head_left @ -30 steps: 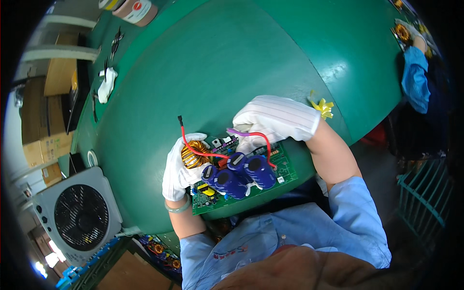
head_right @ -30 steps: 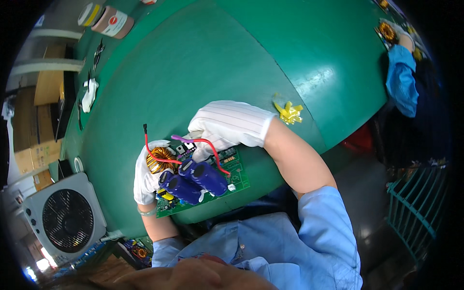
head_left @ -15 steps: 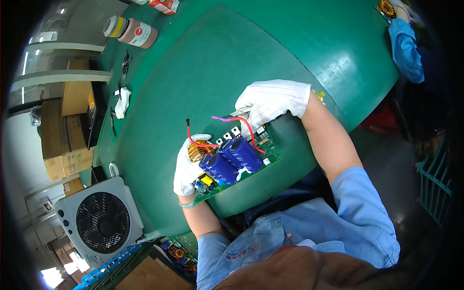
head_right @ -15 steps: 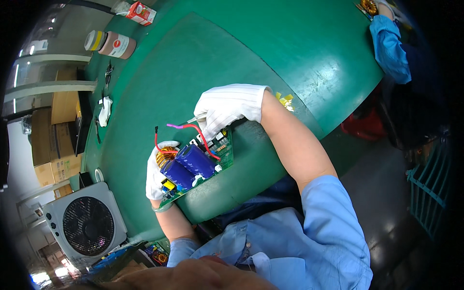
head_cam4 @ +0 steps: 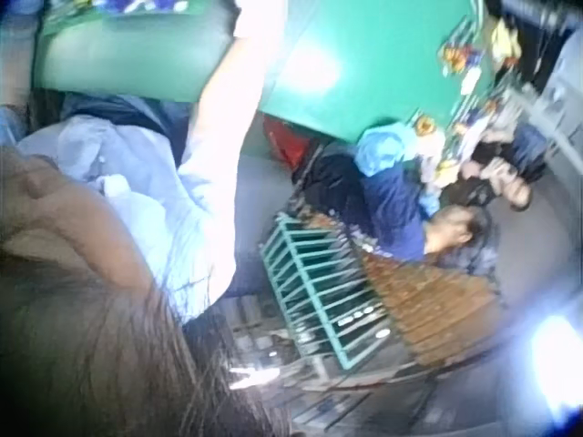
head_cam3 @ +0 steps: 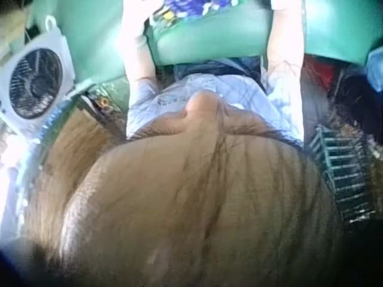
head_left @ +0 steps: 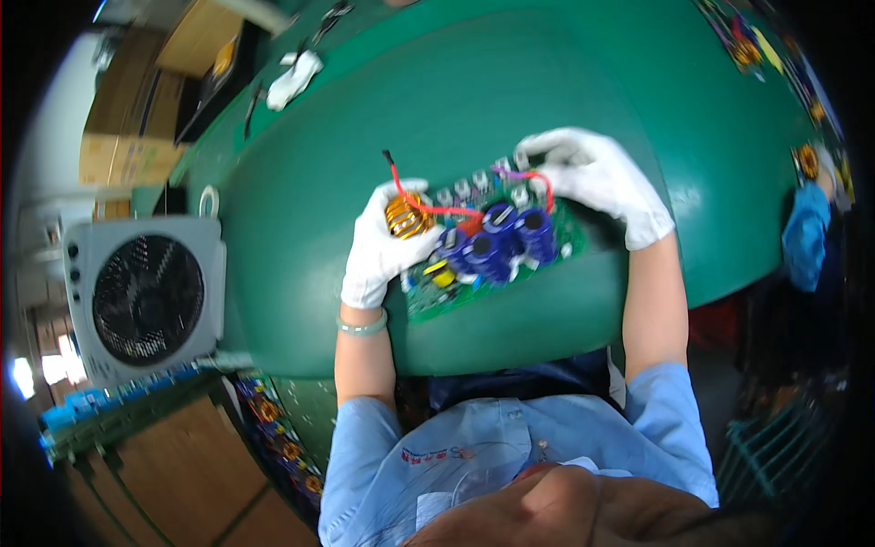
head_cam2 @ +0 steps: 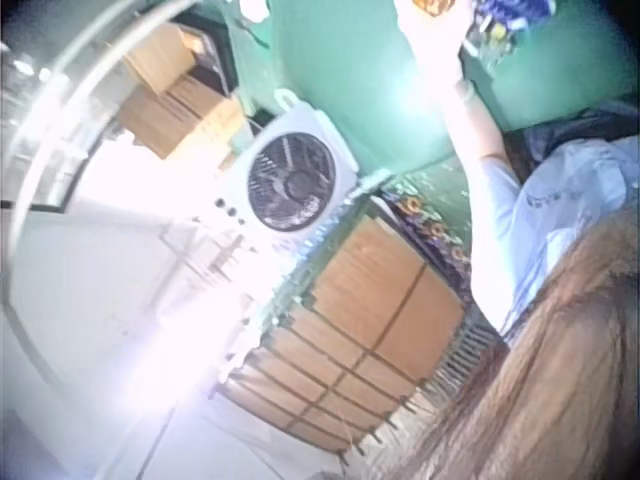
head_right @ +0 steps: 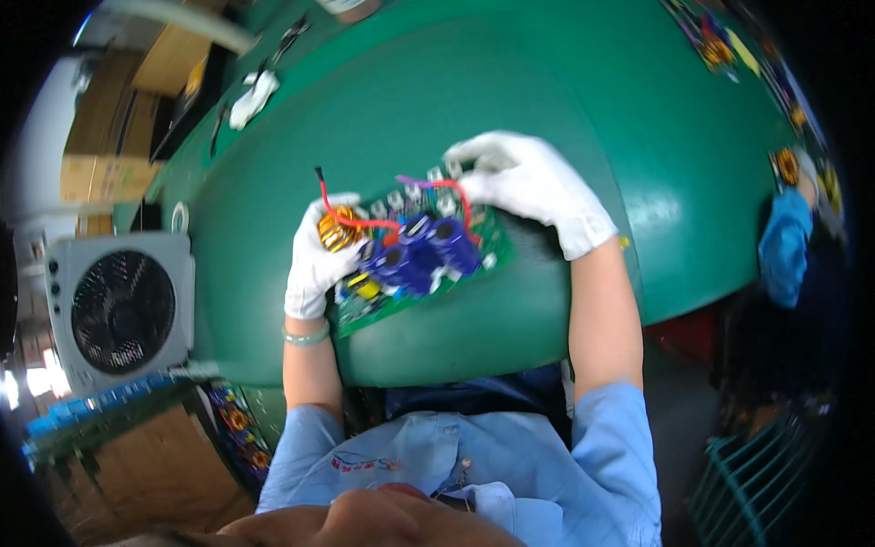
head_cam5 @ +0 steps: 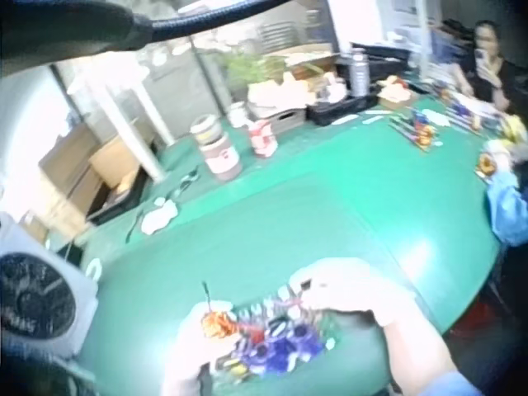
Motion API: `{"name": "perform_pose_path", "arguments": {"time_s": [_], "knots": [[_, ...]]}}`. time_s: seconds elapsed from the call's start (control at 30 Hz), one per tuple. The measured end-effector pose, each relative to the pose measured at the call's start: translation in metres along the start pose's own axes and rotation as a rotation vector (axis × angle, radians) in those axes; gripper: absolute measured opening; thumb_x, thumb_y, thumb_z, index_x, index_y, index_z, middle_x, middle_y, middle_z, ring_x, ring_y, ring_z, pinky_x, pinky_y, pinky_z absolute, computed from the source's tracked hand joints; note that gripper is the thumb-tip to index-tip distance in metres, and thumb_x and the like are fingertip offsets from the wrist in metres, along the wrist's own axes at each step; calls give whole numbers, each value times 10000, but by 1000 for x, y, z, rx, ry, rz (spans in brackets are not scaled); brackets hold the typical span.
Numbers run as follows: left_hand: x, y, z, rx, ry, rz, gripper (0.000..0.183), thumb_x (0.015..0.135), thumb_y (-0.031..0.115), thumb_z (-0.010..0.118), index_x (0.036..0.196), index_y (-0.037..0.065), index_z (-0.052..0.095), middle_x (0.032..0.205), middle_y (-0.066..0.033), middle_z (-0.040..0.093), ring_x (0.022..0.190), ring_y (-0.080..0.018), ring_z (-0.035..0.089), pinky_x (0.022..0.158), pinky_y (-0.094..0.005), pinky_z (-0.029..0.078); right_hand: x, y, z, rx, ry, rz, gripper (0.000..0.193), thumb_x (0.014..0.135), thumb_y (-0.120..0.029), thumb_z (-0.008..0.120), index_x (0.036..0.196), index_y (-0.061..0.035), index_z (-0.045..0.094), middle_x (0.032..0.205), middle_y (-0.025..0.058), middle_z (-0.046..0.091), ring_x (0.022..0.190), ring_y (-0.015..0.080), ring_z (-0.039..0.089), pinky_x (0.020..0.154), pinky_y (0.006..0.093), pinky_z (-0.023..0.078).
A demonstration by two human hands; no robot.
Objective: The person repeatedly picks up green circuit boards from a tray, uses a small metal scraper to clean the surface of the boards, and places them back into the tray. The person wears white gloves and works at a green table in a workshop environment.
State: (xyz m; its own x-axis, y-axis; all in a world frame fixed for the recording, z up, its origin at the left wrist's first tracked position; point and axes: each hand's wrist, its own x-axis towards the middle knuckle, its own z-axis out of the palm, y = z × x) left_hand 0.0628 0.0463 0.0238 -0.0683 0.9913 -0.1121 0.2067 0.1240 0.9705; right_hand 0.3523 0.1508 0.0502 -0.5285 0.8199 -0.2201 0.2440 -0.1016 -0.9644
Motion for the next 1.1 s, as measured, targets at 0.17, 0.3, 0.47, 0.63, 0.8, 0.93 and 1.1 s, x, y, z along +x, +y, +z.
{"name": "perform_pose_path", "arguments": {"time_s": [0.17, 0.3, 0.47, 0.63, 0.8, 0.93, 1.1], "knots": [[6, 7, -14, 130, 111, 106, 467, 823, 122, 775, 1212, -8, 553, 1144, -84, 641, 1017, -157, 610, 906, -306, 512, 8, -7, 12, 20, 413, -23, 316, 903, -210, 698, 1165, -34, 691, 990, 52, 680, 873, 97, 582, 835, 250, 458], [11, -3, -28, -83, 235, 165, 234, 943, 182, 654, 1048, -23, 697, 884, -73, 702, 699, -94, 619, 640, -237, 522, 10, 2, 28, 23, 428, 1, 285, 914, -211, 698, 1139, -37, 706, 905, 28, 675, 654, 19, 488, 587, 186, 382], [3, 3, -33, -84, 223, 204, 182, 935, 139, 644, 986, -22, 713, 991, -82, 719, 822, -117, 645, 727, -257, 539, 6, -1, 31, 61, 457, -38, 214, 911, -170, 692, 1052, -11, 726, 788, 31, 648, 531, 6, 378, 487, 189, 266], [3, -4, -36, -20, 189, 269, 137, 935, 95, 646, 1005, -8, 701, 1060, -96, 716, 970, -146, 656, 857, -278, 534, -4, 4, 11, 19, 372, -123, 217, 896, -114, 683, 1059, 28, 705, 802, 72, 687, 518, 19, 394, 478, 195, 268], [4, -4, -39, 49, 177, 313, 134, 924, 92, 660, 1003, -12, 692, 1061, -108, 718, 1005, -164, 662, 869, -295, 540, -9, -10, 16, -101, 308, -32, 273, 876, -52, 691, 1124, 57, 662, 962, 145, 728, 656, 74, 588, 564, 199, 407], [4, -5, -39, 163, 184, 419, 126, 911, 73, 666, 1002, -10, 692, 1049, -109, 719, 1001, -186, 668, 870, -301, 541, -8, -2, 13, -32, 162, -51, 370, 854, -4, 707, 1201, 75, 605, 1064, 175, 710, 941, 170, 669, 835, 270, 502], [3, -4, -40, 104, 166, 435, 123, 901, 62, 671, 997, -10, 694, 1045, -110, 719, 1024, -207, 662, 884, -313, 534, -9, -7, 14, -4, 153, -16, 340, 848, 20, 708, 1165, 83, 605, 1074, 191, 702, 1018, 207, 670, 908, 304, 507]]}}
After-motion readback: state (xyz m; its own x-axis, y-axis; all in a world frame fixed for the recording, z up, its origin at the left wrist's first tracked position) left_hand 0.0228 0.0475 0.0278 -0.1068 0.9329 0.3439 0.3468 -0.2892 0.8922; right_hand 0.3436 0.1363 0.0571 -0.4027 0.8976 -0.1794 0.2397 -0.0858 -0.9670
